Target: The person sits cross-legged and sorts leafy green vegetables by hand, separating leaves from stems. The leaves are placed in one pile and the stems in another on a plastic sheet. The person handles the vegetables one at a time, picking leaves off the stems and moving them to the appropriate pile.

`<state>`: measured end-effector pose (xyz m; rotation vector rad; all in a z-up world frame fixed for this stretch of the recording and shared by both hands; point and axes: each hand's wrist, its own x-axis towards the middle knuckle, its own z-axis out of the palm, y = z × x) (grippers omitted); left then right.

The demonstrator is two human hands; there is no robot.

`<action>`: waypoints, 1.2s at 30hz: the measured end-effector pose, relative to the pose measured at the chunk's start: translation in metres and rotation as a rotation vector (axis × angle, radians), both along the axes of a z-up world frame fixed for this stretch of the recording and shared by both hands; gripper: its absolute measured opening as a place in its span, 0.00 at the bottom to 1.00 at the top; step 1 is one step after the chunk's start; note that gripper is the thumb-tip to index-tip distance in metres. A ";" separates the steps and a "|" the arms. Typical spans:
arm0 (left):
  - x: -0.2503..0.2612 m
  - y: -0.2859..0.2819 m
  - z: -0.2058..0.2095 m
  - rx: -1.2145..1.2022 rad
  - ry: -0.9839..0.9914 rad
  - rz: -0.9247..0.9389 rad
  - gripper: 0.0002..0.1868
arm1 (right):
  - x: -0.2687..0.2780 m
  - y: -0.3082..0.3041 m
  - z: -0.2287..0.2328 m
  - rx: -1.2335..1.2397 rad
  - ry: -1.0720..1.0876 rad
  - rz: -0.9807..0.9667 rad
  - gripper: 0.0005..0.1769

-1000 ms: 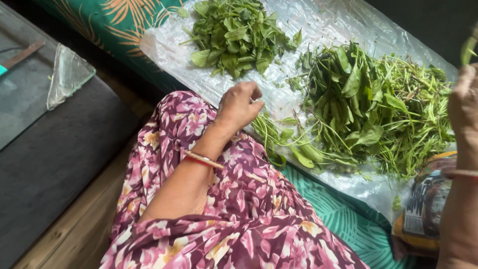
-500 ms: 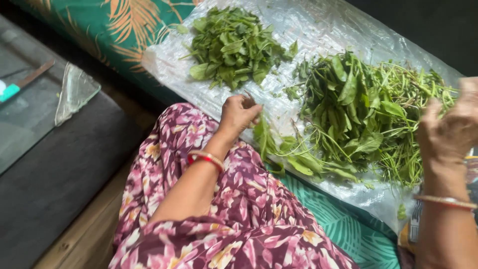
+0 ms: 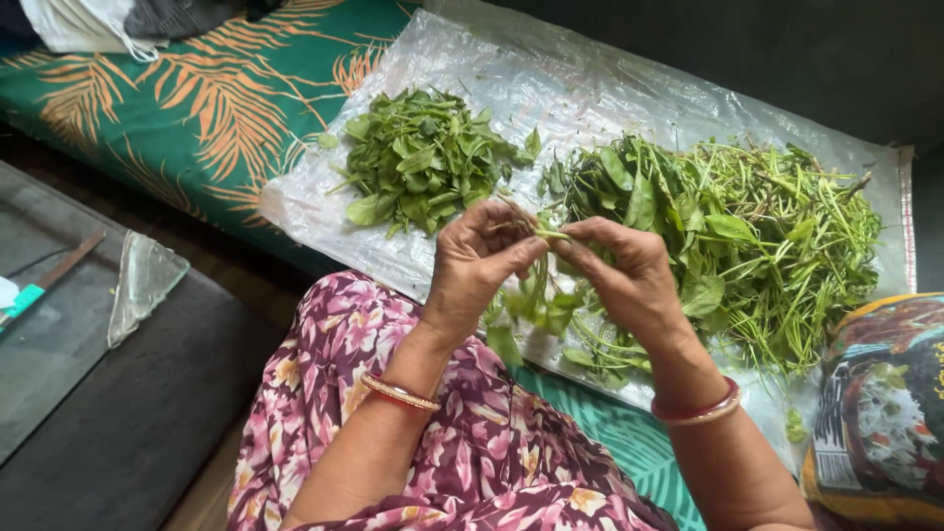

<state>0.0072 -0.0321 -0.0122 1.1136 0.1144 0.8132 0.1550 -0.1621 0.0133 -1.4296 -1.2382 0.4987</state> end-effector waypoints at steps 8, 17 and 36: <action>0.013 -0.003 -0.014 0.338 0.201 0.077 0.19 | 0.019 -0.024 0.002 0.041 0.355 -0.119 0.11; 0.028 -0.028 -0.001 0.144 0.229 -0.054 0.23 | -0.016 -0.002 0.004 0.158 -0.836 -0.462 0.18; 0.006 0.006 0.008 -0.431 -0.272 -0.350 0.18 | -0.023 -0.015 0.009 0.007 0.179 -0.050 0.24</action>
